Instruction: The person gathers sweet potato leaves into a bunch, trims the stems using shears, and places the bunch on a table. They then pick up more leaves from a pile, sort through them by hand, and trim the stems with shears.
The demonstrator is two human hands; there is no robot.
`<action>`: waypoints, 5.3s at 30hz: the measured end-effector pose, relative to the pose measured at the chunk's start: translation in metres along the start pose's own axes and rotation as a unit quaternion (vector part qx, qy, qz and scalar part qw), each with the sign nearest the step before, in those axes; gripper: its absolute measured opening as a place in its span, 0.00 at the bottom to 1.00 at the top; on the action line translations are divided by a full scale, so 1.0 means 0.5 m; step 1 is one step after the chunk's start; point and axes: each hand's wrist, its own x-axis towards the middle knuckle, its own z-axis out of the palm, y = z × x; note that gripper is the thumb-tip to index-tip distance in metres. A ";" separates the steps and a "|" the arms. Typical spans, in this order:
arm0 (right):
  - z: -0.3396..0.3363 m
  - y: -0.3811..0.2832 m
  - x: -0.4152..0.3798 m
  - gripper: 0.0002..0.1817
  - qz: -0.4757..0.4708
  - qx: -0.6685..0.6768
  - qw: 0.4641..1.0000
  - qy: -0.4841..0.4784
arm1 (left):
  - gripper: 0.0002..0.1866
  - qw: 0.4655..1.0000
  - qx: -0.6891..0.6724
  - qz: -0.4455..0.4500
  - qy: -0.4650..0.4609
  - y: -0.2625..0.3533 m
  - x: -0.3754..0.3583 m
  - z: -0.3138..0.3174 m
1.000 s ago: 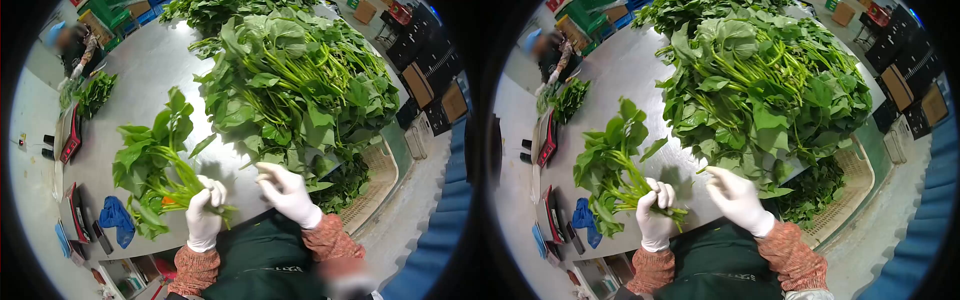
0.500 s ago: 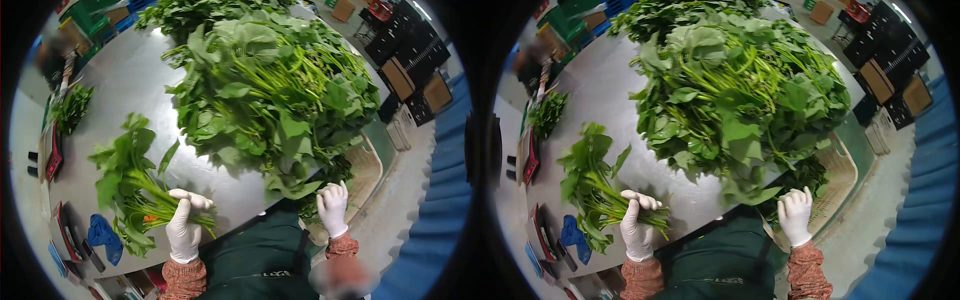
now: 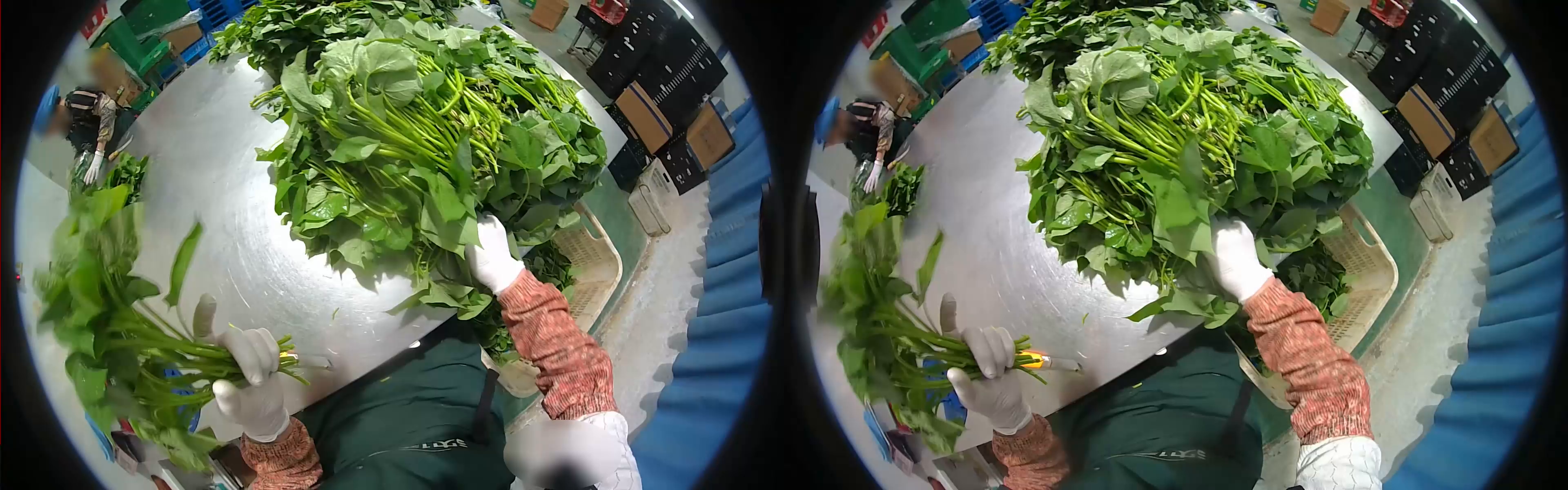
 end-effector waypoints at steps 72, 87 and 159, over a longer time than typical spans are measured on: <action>-0.251 -0.178 -0.172 0.23 0.374 0.132 0.915 -0.070 | 0.10 0.915 -0.175 -0.338 0.134 -0.068 -0.073 -0.026; -0.132 -0.350 -0.014 0.11 0.047 0.184 0.982 -0.002 | 0.10 0.898 -0.169 -0.379 0.143 -0.089 -0.104 0.026; -0.134 -0.346 0.142 0.19 -0.285 0.320 0.901 0.068 | 0.07 0.927 -0.105 -0.357 -0.041 -0.091 -0.127 0.013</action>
